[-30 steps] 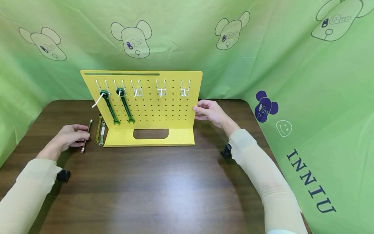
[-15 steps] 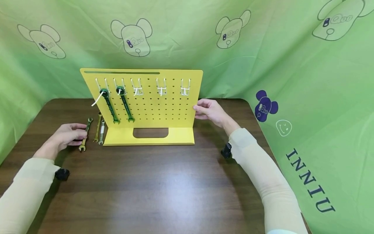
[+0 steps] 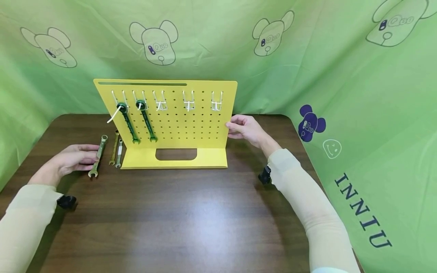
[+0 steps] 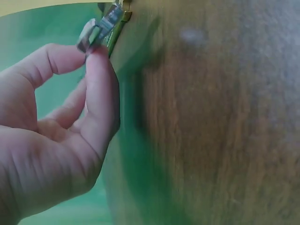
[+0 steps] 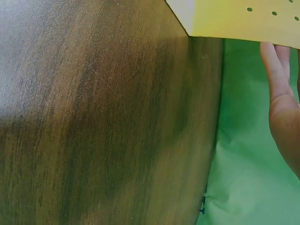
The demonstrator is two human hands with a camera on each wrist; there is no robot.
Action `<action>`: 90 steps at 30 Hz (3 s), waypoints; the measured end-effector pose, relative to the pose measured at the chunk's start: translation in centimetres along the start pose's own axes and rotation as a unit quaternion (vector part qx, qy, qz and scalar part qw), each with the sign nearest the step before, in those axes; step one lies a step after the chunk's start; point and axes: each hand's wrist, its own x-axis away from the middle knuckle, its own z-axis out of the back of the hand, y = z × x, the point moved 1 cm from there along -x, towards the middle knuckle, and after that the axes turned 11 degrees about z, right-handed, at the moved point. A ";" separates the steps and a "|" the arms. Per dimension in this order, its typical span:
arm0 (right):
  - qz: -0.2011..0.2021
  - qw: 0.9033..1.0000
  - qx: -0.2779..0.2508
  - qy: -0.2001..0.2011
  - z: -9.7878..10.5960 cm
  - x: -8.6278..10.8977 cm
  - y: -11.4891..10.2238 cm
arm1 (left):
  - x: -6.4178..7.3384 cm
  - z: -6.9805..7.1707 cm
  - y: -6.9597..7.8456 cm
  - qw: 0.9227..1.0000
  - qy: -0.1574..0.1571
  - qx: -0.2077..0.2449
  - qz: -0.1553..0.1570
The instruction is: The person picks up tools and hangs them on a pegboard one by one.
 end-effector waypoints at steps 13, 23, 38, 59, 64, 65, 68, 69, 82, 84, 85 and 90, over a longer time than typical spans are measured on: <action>0.001 1.000 -0.002 -0.006 -0.1 0.2 0.0 | 0.4 -2.5 1.7 0.988 -0.133 0.026 -0.075; 0.002 1.000 -0.004 -0.002 0.0 0.1 0.1 | 0.7 -6.3 4.5 0.982 -0.164 -0.025 -0.096; 0.003 1.000 -0.006 0.000 0.0 0.0 0.3 | 1.7 -13.2 10.2 0.967 -0.159 0.011 -0.200; 0.000 1.000 -0.005 -0.001 -0.1 0.3 -0.2 | 2.3 -16.0 13.1 0.957 -0.092 0.066 -0.268; 0.000 1.000 -0.003 -0.002 -0.1 0.3 -0.1 | 1.9 -16.0 13.1 0.958 -0.086 0.078 -0.263; 0.000 1.000 -0.003 -0.002 -0.1 0.3 -0.1 | 1.8 -16.0 13.1 0.958 -0.085 0.081 -0.261; -0.001 1.000 -0.001 -0.002 -0.1 0.2 0.0 | 1.7 -15.8 13.0 0.959 -0.083 0.087 -0.257; -0.001 1.000 -0.001 -0.001 -0.1 0.2 0.0 | 1.6 -15.8 13.0 0.959 -0.082 0.088 -0.256; 0.004 1.000 -0.002 -0.001 0.0 0.4 0.0 | 0.3 -16.2 12.8 0.963 -0.081 0.095 -0.239; 0.006 1.000 -0.003 -0.003 -0.1 0.3 0.2 | 0.1 -16.1 12.6 0.965 -0.078 0.097 -0.232; 0.006 1.000 -0.003 -0.003 -0.3 0.3 0.3 | 0.1 -16.0 12.5 0.966 -0.076 0.097 -0.228; 0.008 1.000 -0.007 -0.006 -1.3 0.1 1.2 | 0.1 -15.4 11.7 0.971 -0.063 0.088 -0.214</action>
